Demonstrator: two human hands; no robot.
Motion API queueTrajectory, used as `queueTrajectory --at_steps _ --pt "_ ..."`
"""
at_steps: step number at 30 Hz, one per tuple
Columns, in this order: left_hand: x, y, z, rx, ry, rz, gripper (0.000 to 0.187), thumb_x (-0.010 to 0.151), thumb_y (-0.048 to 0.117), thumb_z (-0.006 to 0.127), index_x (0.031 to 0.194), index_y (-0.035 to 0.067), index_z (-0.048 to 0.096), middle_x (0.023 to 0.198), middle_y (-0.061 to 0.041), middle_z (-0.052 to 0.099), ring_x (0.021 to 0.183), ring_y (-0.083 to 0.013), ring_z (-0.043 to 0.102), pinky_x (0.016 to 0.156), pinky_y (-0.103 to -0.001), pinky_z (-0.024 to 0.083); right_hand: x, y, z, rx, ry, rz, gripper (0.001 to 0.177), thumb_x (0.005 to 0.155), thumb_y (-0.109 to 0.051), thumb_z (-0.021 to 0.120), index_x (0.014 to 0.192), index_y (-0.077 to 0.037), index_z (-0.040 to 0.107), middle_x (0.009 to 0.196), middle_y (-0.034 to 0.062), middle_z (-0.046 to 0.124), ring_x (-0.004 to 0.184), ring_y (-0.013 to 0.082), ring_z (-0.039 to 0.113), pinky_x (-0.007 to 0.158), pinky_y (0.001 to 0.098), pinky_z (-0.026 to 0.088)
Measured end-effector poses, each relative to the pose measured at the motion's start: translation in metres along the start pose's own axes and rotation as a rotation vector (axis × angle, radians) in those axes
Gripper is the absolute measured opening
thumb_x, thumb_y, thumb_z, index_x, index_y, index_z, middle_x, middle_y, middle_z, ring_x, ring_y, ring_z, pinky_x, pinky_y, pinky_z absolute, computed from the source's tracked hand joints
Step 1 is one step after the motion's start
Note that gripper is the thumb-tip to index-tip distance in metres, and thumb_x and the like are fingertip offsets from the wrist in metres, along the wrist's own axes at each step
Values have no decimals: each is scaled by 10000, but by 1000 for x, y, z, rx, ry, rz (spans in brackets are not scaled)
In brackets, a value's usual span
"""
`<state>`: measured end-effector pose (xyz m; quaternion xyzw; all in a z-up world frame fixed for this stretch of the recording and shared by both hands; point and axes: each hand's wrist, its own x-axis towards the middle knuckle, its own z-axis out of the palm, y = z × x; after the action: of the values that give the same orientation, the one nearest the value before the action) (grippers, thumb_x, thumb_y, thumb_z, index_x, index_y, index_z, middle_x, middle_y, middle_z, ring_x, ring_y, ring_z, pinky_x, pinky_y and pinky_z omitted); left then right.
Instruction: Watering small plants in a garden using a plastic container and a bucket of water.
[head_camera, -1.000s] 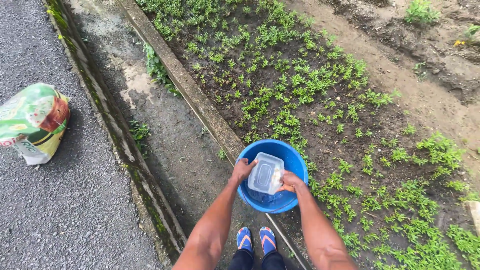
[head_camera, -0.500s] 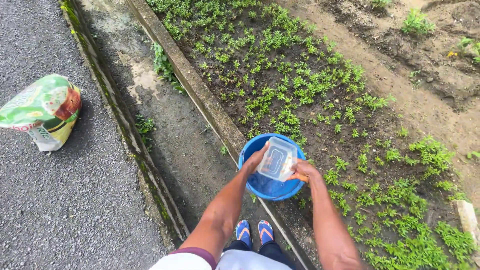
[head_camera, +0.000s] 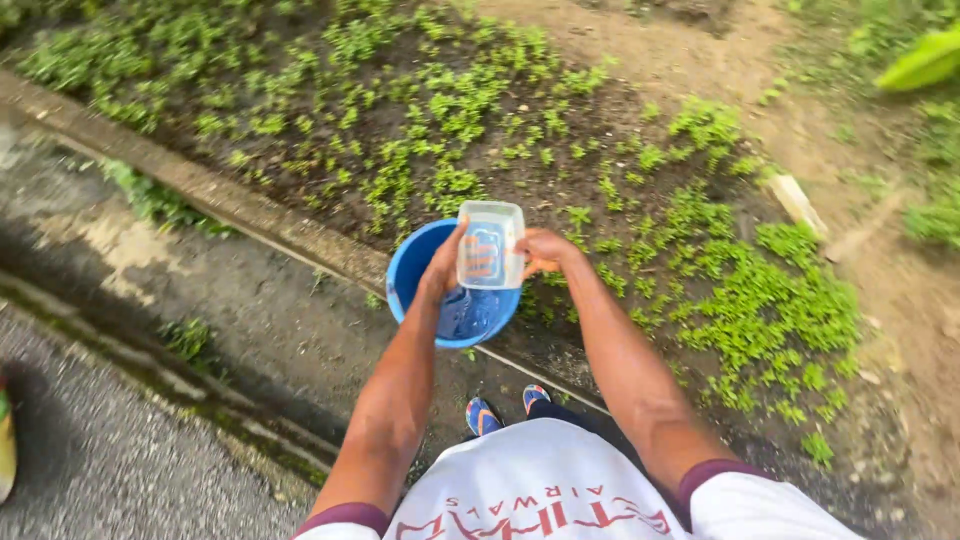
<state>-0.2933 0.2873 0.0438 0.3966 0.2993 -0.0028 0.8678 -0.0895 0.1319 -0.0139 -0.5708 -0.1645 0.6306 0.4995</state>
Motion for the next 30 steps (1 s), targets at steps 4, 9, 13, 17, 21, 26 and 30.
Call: queueTrajectory --at_steps 4,9,13,17,21,26,30 --pt "13 8 29 42 51 -16 819 814 702 660 1370 107 579 1204 -134 685 1061 -324 679 861 -563 580 -54 -27 9 39 57 -62 477 942 -210 617 1380 -36 545 1334 196 606 1167 374 662 901 748 571" --pt "51 7 60 8 64 66 821 778 664 715 1353 92 585 1188 -136 692 1027 -336 699 854 -590 597 -82 -25 -24 256 187 -63 798 993 -624 501 1424 46 473 1354 262 589 1149 369 641 837 591 585" --pt "72 2 100 -15 44 119 837 805 659 726 1358 46 585 1177 -157 690 997 -325 707 823 -568 598 -89 21 -77 383 364 -86 661 1029 -517 572 1339 63 504 1251 252 607 1107 382 665 851 480 643" --pt "84 1 153 -44 103 216 781 797 571 759 1319 21 572 1147 -163 696 928 -306 729 739 -523 633 -66 69 -149 638 437 -110 344 1029 -396 618 949 -62 600 837 102 634 756 248 658 660 412 640" --pt "108 6 218 -7 127 311 658 819 495 781 1223 -1 625 1026 -142 715 804 -240 736 651 -433 646 -87 41 -183 655 639 -90 414 1058 -389 596 747 -118 556 615 16 543 513 155 550 446 321 501" --pt "165 -10 272 -10 112 435 518 880 443 795 1052 -34 693 879 -118 720 696 -210 706 619 -389 632 -97 15 -254 659 678 -158 417 1084 -389 508 774 -111 546 596 13 541 454 139 517 384 289 472" --pt "164 1 336 46 174 511 515 856 465 764 991 -30 720 835 -117 728 686 -215 709 603 -413 638 -116 -18 -295 749 639 -247 438 1071 -387 405 850 -73 617 574 31 552 406 138 528 343 269 480"
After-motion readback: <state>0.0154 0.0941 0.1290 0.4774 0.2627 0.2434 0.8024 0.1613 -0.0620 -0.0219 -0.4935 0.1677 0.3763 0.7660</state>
